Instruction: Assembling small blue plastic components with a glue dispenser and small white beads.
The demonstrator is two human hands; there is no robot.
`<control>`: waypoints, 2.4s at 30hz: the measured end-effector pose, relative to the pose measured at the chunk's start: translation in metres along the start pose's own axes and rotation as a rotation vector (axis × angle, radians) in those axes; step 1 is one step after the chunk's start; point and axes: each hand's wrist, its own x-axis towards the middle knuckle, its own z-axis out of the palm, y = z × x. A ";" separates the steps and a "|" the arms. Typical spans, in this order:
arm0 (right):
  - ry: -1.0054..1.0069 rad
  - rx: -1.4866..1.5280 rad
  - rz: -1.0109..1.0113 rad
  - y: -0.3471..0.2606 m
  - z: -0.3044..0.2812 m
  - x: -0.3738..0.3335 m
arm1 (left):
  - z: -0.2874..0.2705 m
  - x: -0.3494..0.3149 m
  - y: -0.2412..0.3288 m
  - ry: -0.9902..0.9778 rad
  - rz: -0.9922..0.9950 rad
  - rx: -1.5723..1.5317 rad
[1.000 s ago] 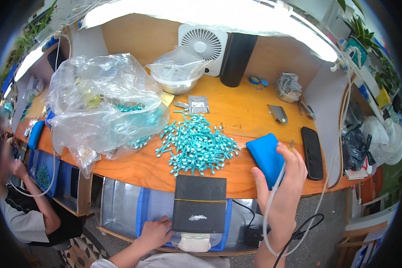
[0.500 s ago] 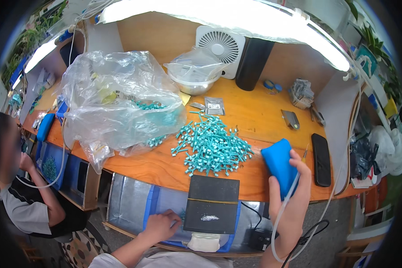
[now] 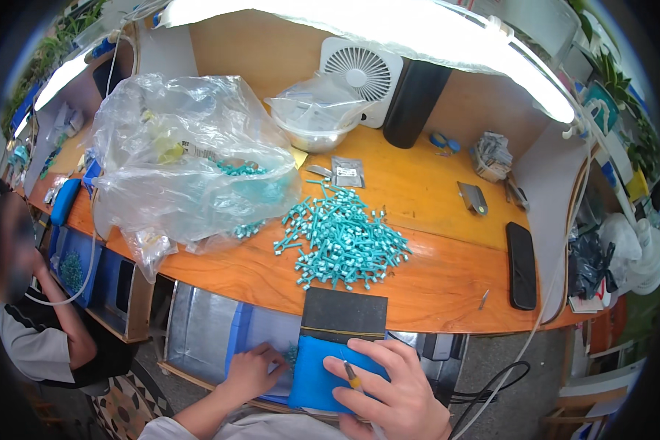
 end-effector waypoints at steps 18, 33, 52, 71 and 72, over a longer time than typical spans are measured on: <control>0.159 0.074 0.088 0.014 -0.008 -0.032 | 0.001 -0.012 0.018 -0.012 0.108 -0.173; -0.135 -0.094 0.083 -0.004 -0.013 -0.016 | 0.009 -0.022 0.034 -0.093 0.184 -0.196; -0.068 -0.086 -0.018 -0.003 -0.024 -0.016 | 0.015 -0.023 0.032 -0.080 0.216 -0.214; -0.074 -0.078 0.005 -0.003 -0.028 -0.015 | 0.008 -0.023 0.036 -0.199 0.234 -0.243; -0.071 -0.078 0.009 -0.003 -0.027 -0.013 | 0.008 -0.022 0.036 -0.207 0.236 -0.238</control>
